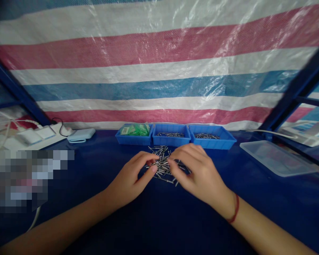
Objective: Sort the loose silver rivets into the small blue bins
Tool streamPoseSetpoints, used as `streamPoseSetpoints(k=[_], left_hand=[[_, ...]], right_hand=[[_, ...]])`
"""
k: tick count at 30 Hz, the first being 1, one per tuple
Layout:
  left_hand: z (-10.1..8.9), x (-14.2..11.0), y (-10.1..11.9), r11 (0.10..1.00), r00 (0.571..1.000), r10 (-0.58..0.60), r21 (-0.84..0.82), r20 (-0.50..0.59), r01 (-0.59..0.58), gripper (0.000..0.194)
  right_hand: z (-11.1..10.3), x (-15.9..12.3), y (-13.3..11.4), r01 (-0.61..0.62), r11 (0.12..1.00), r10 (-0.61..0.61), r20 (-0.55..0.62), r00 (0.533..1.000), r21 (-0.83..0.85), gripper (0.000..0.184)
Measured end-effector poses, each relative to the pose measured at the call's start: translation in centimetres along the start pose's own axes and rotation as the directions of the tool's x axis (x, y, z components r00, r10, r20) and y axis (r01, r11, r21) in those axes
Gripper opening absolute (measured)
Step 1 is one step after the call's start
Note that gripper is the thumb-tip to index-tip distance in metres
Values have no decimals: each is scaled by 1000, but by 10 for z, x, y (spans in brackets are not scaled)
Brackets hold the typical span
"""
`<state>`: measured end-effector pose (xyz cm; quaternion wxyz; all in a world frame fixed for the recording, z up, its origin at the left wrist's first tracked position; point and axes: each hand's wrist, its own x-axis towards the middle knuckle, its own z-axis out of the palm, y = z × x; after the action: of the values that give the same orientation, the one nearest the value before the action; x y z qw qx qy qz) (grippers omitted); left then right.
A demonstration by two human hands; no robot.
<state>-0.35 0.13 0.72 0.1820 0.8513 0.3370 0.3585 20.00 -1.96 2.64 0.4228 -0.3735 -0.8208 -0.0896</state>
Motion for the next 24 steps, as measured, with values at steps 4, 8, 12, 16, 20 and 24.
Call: streamPoseSetpoints(k=[4, 8, 12, 16, 20, 24], left_hand=[[-9, 3, -10, 975, 998, -54, 217, 39, 44, 28], [-17, 4, -17, 924, 976, -81, 383, 202, -2, 21], [-20, 1, -17, 901, 954, -80, 430, 288, -55, 18], [-19, -1, -15, 907, 937, -57, 411, 343, -95, 16], [-16, -1, -15, 904, 937, -34, 411, 347, -119, 18], [-13, 1, -14, 949, 962, -14, 307, 271, -73, 19]], right_hand=[[-16, 2, 49, -332, 889, 258, -252, 932, -316, 13], [-24, -5, 85, -479, 720, 388, -281, 878, -502, 22], [-18, -11, 85, -452, 709, 445, -153, 882, -541, 28], [-9, -5, 60, -353, 815, 363, -71, 929, -459, 29], [-5, 1, 26, -201, 921, 224, 31, 974, -333, 26], [-3, -1, 3, -134, 970, 153, 80, 985, -201, 18]])
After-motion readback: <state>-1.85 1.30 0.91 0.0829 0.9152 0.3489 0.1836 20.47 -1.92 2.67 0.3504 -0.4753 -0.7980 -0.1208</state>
